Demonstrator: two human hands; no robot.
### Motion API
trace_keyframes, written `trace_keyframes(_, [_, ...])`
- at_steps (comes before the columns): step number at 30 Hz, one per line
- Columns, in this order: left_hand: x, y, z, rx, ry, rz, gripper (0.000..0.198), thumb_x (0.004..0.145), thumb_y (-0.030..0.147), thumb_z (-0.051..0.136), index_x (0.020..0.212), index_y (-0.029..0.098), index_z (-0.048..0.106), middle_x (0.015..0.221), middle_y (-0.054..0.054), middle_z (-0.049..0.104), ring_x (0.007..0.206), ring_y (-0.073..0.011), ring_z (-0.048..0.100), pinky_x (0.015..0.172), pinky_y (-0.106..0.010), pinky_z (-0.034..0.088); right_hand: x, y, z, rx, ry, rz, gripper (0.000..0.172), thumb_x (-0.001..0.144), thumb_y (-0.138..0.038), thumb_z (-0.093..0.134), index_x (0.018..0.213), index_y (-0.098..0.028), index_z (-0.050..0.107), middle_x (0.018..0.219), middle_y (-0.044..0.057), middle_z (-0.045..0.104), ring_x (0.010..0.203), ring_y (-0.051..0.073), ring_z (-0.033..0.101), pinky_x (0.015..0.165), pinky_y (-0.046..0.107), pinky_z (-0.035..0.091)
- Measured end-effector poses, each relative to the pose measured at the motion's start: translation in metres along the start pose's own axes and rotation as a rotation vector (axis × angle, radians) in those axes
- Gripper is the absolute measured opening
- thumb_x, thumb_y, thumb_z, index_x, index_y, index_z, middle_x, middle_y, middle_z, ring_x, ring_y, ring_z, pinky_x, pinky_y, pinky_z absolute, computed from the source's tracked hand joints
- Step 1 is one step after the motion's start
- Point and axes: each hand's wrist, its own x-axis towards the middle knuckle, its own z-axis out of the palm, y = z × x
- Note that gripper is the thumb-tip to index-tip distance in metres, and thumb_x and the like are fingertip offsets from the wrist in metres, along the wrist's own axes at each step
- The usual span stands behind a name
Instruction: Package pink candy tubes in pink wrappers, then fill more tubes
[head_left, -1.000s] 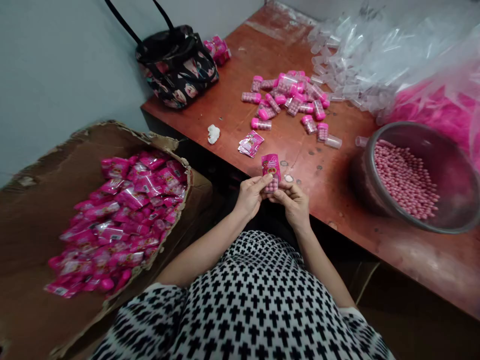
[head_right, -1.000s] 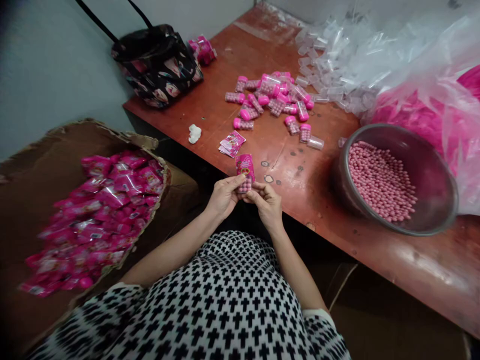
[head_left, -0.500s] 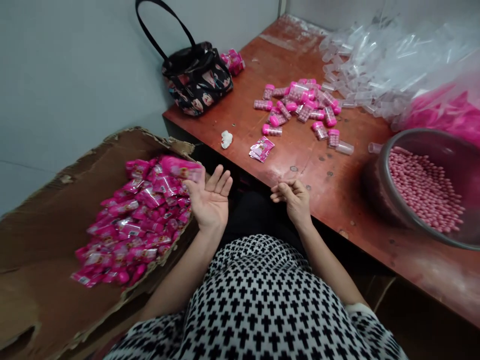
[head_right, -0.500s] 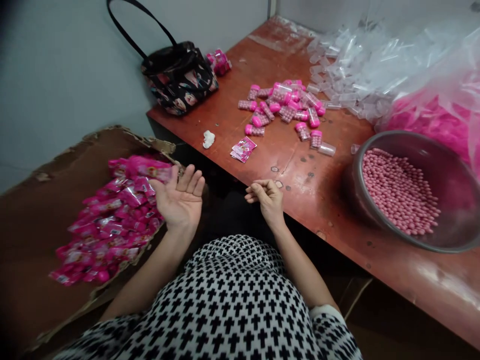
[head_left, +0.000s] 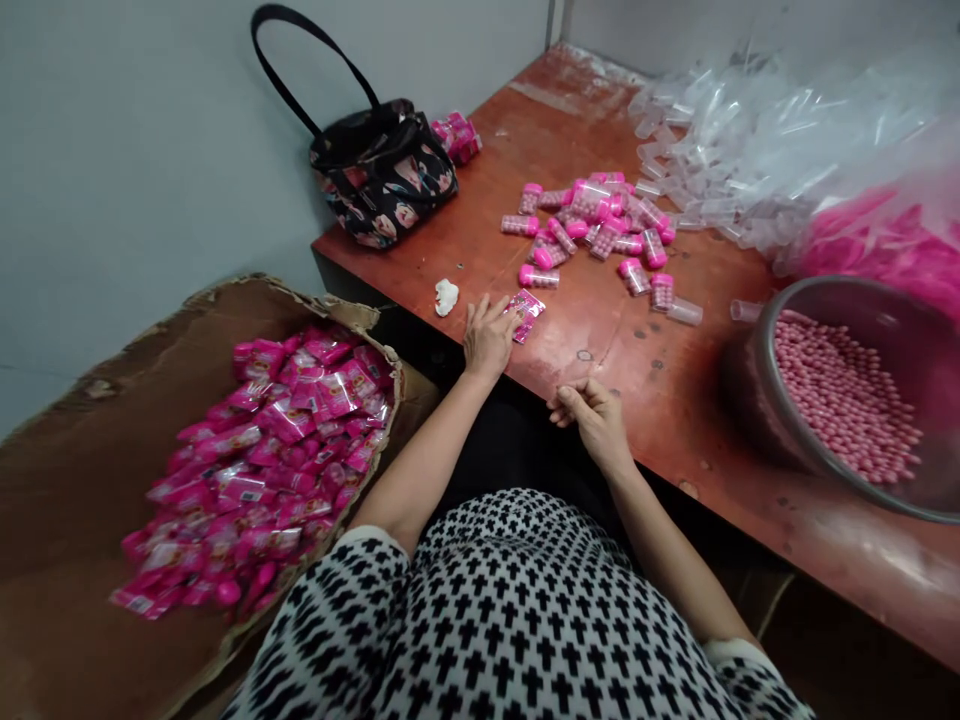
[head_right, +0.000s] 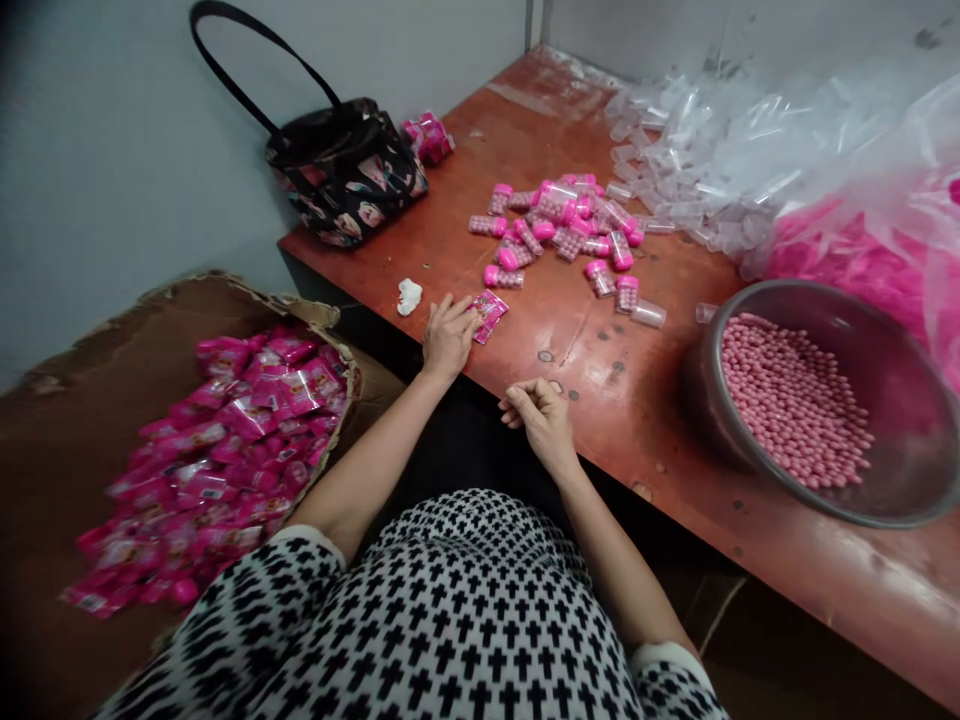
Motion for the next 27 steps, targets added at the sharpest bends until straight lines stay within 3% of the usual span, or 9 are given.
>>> trace_keyframes(6, [-0.002, 0.000, 0.005, -0.025, 0.045, 0.038, 0.024, 0.089, 0.025, 0.048, 0.095, 0.021, 0.071, 0.117, -0.004, 0.066, 0.123, -0.0241, 0.049, 0.111, -0.049, 0.026, 0.034, -0.014, 0.004, -0.041, 0.026, -0.087, 0.026, 0.075, -0.044, 0.065, 0.073, -0.019, 0.057, 0.063, -0.002, 0.064, 0.051, 0.009, 0.058, 0.050, 0.022, 0.048])
trace_keyframes(12, [0.004, 0.006, -0.011, -0.016, -0.003, 0.047, 0.026, 0.089, 0.029, 0.048, 0.098, 0.020, 0.070, 0.118, -0.006, 0.066, 0.121, -0.0221, 0.051, 0.109, -0.043, 0.031, 0.024, -0.021, 0.007, -0.094, -0.016, -0.122, 0.027, 0.076, -0.044, 0.064, 0.073, -0.018, 0.057, 0.062, -0.002, 0.063, 0.052, 0.010, 0.058, 0.051, 0.023, 0.047])
trace_keyframes(16, [0.014, -0.014, -0.033, 0.116, 0.224, -0.176, 0.035, 0.089, 0.028, 0.047, 0.121, 0.016, 0.057, 0.138, -0.012, 0.049, 0.133, -0.0276, 0.035, 0.112, -0.051, 0.019, 0.016, -0.015, -0.002, -0.134, -0.023, -0.093, 0.027, 0.076, -0.044, 0.064, 0.074, -0.018, 0.057, 0.065, -0.001, 0.064, 0.052, 0.010, 0.059, 0.051, 0.023, 0.048])
trace_keyframes(19, [0.021, -0.042, -0.039, 0.095, 0.212, -0.328, 0.031, 0.088, 0.024, 0.048, 0.114, 0.012, 0.059, 0.131, -0.017, 0.054, 0.129, -0.0296, 0.040, 0.110, -0.052, 0.022, 0.016, -0.013, -0.005, -0.119, -0.023, -0.080, 0.026, 0.076, -0.044, 0.064, 0.076, -0.019, 0.058, 0.064, -0.001, 0.063, 0.053, 0.011, 0.059, 0.051, 0.024, 0.048])
trace_keyframes(23, [0.024, -0.064, -0.037, -0.056, 0.213, -0.319, 0.023, 0.088, 0.029, 0.048, 0.097, 0.017, 0.065, 0.115, -0.014, 0.063, 0.122, -0.0265, 0.047, 0.107, -0.045, 0.032, 0.015, -0.011, -0.004, -0.114, -0.019, -0.074, 0.025, 0.077, -0.044, 0.063, 0.076, -0.020, 0.058, 0.058, -0.003, 0.060, 0.052, 0.011, 0.058, 0.051, 0.024, 0.048])
trace_keyframes(27, [0.018, -0.051, -0.040, -0.095, 0.245, -0.252, 0.027, 0.083, 0.033, 0.058, 0.103, 0.018, 0.065, 0.129, -0.014, 0.056, 0.130, -0.0288, 0.039, 0.110, -0.048, 0.028, 0.016, -0.008, -0.003, -0.085, -0.021, -0.048, 0.026, 0.077, -0.044, 0.064, 0.075, -0.019, 0.057, 0.061, -0.002, 0.061, 0.051, 0.010, 0.058, 0.049, 0.022, 0.047])
